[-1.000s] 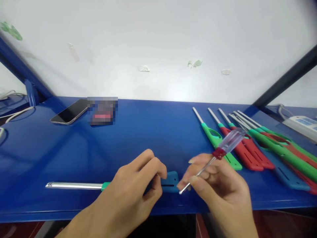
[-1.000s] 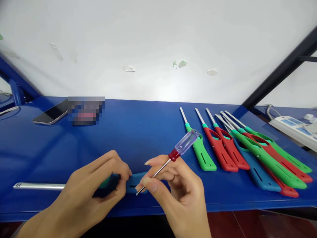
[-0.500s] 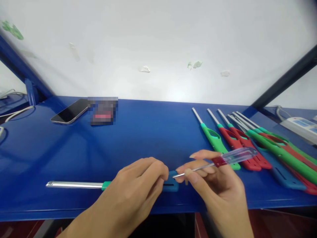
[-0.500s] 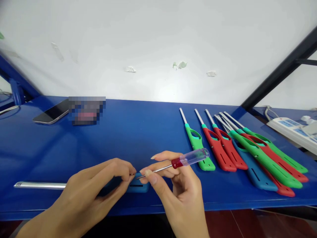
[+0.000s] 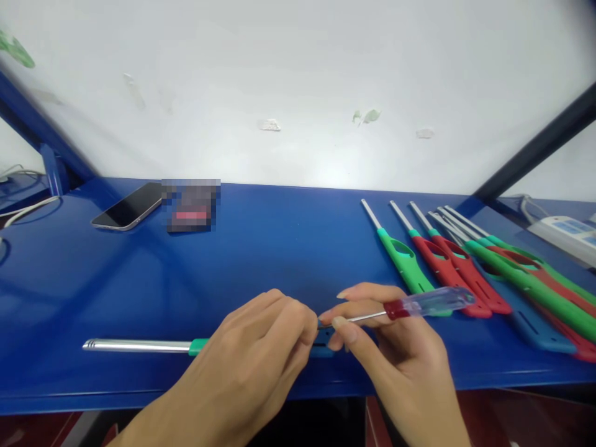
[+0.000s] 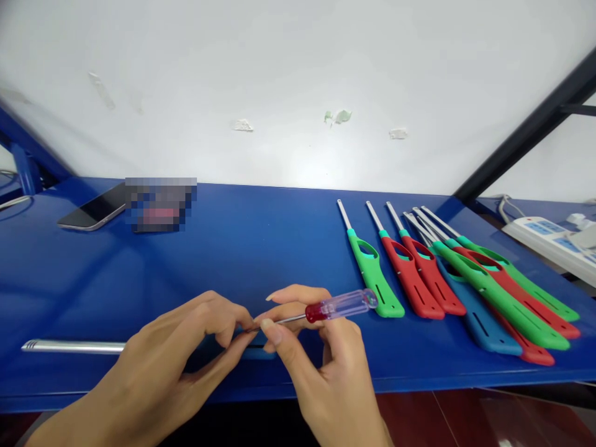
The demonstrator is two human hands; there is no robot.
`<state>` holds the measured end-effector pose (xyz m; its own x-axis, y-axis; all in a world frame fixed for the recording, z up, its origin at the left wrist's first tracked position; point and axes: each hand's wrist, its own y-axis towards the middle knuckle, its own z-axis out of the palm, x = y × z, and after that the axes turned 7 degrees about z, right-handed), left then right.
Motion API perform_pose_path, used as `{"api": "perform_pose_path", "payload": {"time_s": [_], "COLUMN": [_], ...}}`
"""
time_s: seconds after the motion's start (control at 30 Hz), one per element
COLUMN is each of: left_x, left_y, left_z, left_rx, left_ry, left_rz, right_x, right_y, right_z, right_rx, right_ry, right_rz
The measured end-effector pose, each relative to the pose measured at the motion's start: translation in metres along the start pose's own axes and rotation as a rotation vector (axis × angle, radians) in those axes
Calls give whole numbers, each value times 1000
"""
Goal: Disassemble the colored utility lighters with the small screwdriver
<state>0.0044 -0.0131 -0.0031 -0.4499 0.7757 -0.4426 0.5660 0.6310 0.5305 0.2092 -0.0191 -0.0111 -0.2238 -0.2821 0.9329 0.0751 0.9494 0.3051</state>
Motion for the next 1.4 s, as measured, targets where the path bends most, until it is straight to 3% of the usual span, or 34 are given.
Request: {"api": "perform_pose_path", "payload": {"time_s": [0.37,0.6,0.8,1.17,1.4], "left_x": [1,2,0,-5,2], "left_y": [-7,-6,-3,8,4], "left_z": [-3,1,-1,10,20], "left_rx": [66,52,88,-22,-17], "left_ry": [95,91,50,1,-80], "left_rz": [56,38,39,79,-4], "right_x": [-1,-13,-6,-9,-6], "right_y": [-5,-16,-13,-11,-6], "right_z": [-1,-4,0,-3,-1], "right_rx": [-18,90,118,116,107], "right_ry": [-67,-125,-122,-135,-206], "right_rz": [-44,-57,-121,-215,-169]}}
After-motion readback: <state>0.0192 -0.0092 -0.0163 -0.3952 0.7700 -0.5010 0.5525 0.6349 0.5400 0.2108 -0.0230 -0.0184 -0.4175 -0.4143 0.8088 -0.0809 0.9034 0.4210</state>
